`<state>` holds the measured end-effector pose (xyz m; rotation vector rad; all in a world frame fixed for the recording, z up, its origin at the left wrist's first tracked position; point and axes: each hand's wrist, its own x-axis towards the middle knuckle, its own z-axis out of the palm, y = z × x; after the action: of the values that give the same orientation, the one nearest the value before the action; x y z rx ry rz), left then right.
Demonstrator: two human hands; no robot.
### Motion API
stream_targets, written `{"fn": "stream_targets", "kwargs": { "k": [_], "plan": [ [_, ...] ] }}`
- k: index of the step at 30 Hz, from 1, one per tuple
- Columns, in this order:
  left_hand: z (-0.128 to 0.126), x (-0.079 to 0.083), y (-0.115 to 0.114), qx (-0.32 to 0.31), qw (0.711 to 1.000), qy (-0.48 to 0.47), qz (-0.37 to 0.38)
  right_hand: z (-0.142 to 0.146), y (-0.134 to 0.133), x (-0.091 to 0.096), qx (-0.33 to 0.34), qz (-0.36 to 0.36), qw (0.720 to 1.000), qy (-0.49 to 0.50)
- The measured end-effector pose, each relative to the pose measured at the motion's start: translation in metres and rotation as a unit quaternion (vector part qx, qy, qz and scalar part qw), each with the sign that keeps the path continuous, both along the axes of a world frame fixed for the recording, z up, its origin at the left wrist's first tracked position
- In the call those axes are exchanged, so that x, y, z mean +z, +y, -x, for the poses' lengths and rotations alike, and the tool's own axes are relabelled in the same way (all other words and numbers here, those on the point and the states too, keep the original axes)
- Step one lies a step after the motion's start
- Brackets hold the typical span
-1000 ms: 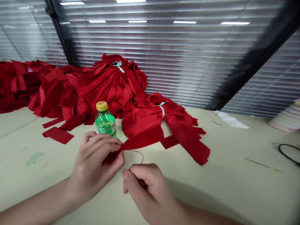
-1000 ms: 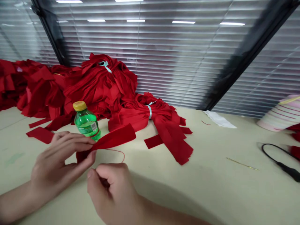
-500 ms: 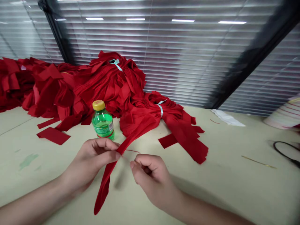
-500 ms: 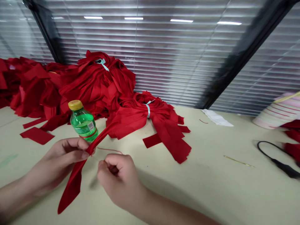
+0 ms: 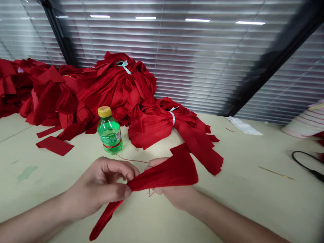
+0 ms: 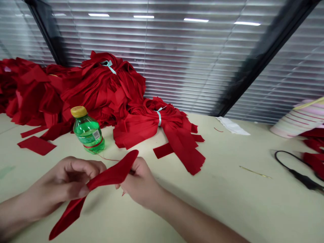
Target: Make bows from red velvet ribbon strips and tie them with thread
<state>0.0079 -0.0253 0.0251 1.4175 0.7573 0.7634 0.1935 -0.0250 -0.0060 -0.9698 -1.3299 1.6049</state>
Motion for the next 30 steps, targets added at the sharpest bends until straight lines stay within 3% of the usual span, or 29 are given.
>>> {"fn": "stream_targets", "kwargs": {
  "k": [6,11,13,16,18,26,30],
  "plan": [
    [0.000,-0.002,-0.001,0.034,0.998,-0.008,-0.043,-0.002,0.008,0.002,-0.006,0.006,1.000,0.008],
    [-0.004,-0.006,-0.008,-0.011,0.985,0.096,-0.141,-0.014,0.017,0.010,0.113,0.000,0.991,-0.072],
    [-0.005,-0.010,-0.012,-0.001,0.957,0.163,-0.239,-0.018,0.017,0.015,0.134,-0.026,0.984,-0.113],
    [-0.002,-0.015,-0.015,0.017,0.877,0.254,-0.407,-0.023,0.016,0.024,0.118,-0.107,0.969,-0.190],
    [0.000,-0.015,-0.015,0.023,0.836,0.292,-0.464,-0.026,0.014,0.030,0.108,-0.167,0.948,-0.247],
    [0.001,-0.017,-0.015,-0.012,0.813,0.341,-0.472,-0.031,0.003,0.053,0.184,-0.314,0.878,-0.312],
    [0.004,-0.018,-0.012,0.017,0.768,0.392,-0.507,-0.029,-0.008,0.059,0.175,-0.346,0.843,-0.372]
  ]
}}
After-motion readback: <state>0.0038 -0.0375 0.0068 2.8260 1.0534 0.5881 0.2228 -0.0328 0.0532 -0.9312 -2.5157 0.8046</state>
